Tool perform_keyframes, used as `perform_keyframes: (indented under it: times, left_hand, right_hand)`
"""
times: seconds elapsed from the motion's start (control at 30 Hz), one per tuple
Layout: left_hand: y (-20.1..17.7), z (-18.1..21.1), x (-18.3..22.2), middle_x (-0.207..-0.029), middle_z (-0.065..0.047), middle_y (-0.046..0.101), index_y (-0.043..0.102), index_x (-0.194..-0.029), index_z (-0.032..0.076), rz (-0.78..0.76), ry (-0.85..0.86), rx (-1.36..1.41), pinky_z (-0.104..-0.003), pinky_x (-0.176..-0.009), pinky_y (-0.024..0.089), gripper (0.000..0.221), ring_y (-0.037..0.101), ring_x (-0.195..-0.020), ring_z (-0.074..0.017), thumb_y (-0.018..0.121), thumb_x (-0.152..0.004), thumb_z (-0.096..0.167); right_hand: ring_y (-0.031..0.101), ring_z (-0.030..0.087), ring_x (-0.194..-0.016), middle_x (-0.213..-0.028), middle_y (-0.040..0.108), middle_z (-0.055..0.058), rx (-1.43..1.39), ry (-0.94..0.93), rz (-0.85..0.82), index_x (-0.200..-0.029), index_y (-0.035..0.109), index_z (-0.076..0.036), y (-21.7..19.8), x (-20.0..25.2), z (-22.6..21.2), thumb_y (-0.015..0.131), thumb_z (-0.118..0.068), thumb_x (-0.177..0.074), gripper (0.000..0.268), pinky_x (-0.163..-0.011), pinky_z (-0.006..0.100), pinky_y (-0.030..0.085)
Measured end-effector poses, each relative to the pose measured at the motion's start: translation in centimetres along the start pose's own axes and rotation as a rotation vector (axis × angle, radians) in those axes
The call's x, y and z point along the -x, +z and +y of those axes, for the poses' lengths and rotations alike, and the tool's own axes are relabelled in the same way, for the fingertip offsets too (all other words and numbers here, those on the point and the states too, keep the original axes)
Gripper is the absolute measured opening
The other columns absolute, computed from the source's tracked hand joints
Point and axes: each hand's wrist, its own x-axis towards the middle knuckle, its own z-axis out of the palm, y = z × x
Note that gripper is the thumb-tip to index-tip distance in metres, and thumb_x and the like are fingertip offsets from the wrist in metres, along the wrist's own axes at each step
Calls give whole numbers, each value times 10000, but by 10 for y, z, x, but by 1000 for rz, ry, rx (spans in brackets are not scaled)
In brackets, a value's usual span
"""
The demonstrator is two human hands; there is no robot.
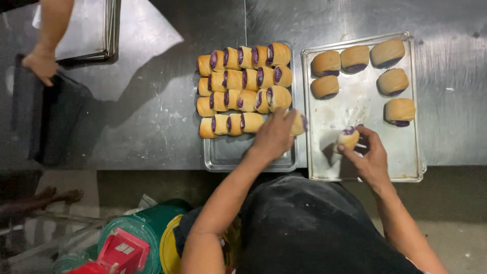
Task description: Transferring and organizing baked bread rolls between different baking trays on a preparation table.
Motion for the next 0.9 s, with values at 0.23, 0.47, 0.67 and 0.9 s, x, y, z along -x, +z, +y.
perform_keyframes:
  times: [0.23, 0.47, 0.67, 0.9]
  left_hand:
    - [-8, -50, 17, -1105, -184, 614, 577, -1185, 28, -84, -6, -391, -520, -766, 523, 455, 608, -1038, -389, 697, -747, -5]
    - [-16, -56, 22, -994, -134, 657, 654, -1016, 78, 28, 81, -441, -509, -821, 443, 316, 592, -1033, -341, 734, -710, 62]
    - [-11, -77, 24, -990, -98, 655, 674, -1006, 120, 147, 116, -450, -488, -927, 438, 273, 585, -1036, -323, 792, -763, 82]
    - [-50, -46, 68, -996, -130, 655, 682, -1094, 60, 177, 16, -226, -502, -870, 457, 443, 594, -986, -350, 852, -709, 200]
  right_hand:
    - [617, 269, -1249, -1335, 598, 175, 35, -382, -241, -1404, 496, -2, 62, -25, -55, 833, -148, -825, 685, -1064, 399, 517]
    - [584, 390, -1273, -1371, 580, 182, 302, -642, -416, -1391, 510, -51, 104, -54, -66, 735, -8, -766, 666, -1057, 429, 486]
    - [587, 397, -1243, -1384, 582, 194, 381, -631, -388, -1370, 526, -56, 108, -47, -86, 785, -73, -812, 615, -1008, 431, 502]
    - [606, 396, -1178, -1244, 657, 195, 567, -613, -8, -1280, 627, -42, 32, -53, -10, 734, -73, -887, 409, -1004, 474, 504]
